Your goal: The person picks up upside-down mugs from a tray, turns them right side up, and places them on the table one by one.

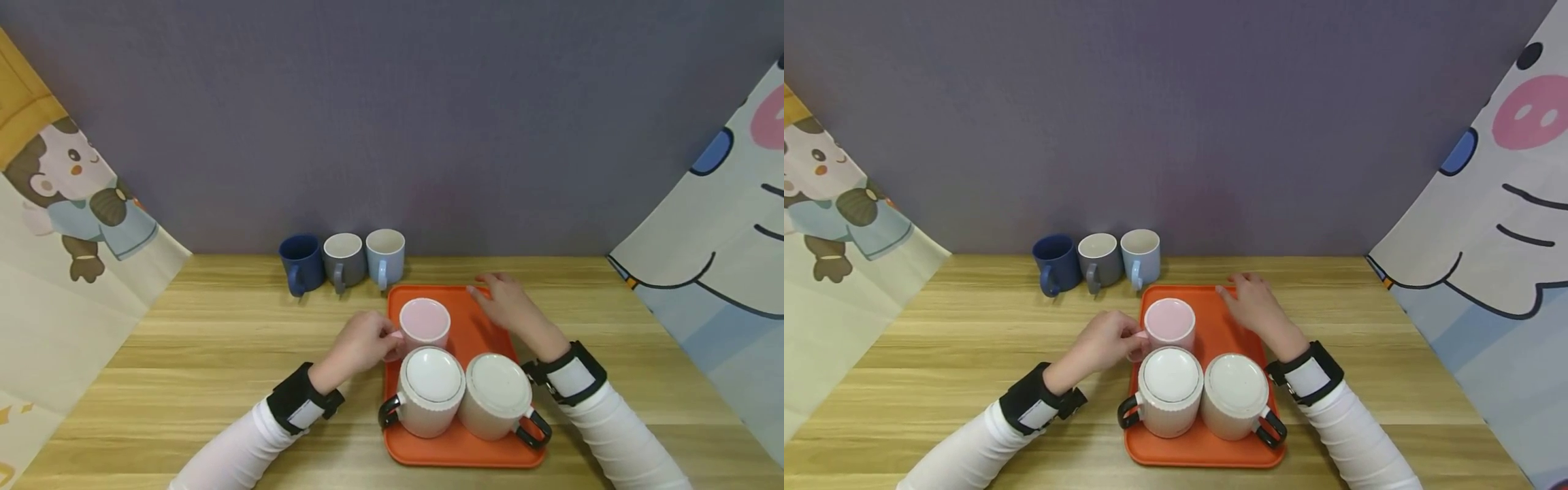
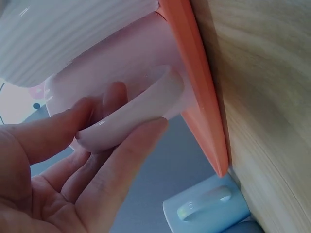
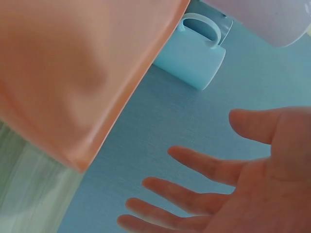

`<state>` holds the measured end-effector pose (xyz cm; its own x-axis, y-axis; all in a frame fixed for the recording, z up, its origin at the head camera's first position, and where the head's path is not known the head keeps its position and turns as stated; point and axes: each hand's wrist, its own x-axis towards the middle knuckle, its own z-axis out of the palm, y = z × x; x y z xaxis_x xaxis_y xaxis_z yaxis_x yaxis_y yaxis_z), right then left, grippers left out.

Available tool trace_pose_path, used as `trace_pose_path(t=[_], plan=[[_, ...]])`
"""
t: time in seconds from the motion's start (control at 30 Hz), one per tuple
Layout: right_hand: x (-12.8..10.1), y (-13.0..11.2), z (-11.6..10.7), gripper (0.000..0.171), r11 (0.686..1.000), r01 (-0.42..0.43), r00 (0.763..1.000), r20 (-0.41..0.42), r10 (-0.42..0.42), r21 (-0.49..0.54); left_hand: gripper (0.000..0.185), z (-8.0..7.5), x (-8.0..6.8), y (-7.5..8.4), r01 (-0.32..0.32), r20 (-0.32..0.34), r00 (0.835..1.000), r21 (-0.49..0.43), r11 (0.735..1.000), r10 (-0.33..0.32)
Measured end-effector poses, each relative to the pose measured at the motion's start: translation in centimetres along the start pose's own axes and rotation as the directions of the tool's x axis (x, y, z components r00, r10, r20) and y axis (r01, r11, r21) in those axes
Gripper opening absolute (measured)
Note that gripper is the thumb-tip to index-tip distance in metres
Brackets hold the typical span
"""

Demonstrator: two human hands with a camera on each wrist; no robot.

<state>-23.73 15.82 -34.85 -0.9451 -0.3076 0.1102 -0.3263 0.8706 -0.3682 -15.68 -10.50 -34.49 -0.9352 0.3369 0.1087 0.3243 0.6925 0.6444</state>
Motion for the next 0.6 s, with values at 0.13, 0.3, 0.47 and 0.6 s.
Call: trace_pose_path(t=[0.13,0.3,0.47,0.6], plan=[[0.1,-0.1,-0.3,0.048,1.000,0.016,1.000,-0.008,-0.016,0.012,0.021,-0.3,0.3,-0.4,0.011,-0.017,1.000,-0.024,1.000,-0.011],[0.2,-0.2,-0.8,0.050,0.999,0.024,1.000,-0.001,-0.024,0.028,0.021,-0.8,1.1,-1.0,-0.002,-0.111,0.994,-0.069,0.998,-0.005],[0.5,-0.5,-1.1,0.052,1.000,0.012,0.999,0.040,-0.013,0.027,0.016,-1.1,2.0,-1.5,0.015,-0.213,0.976,-0.189,0.982,-0.055],[0.8,-0.8,-1.1,0.054,0.999,0.007,0.997,0.073,-0.010,0.042,0.015,-1.2,2.8,-1.8,0.013,-0.284,0.953,-0.305,0.952,-0.104]])
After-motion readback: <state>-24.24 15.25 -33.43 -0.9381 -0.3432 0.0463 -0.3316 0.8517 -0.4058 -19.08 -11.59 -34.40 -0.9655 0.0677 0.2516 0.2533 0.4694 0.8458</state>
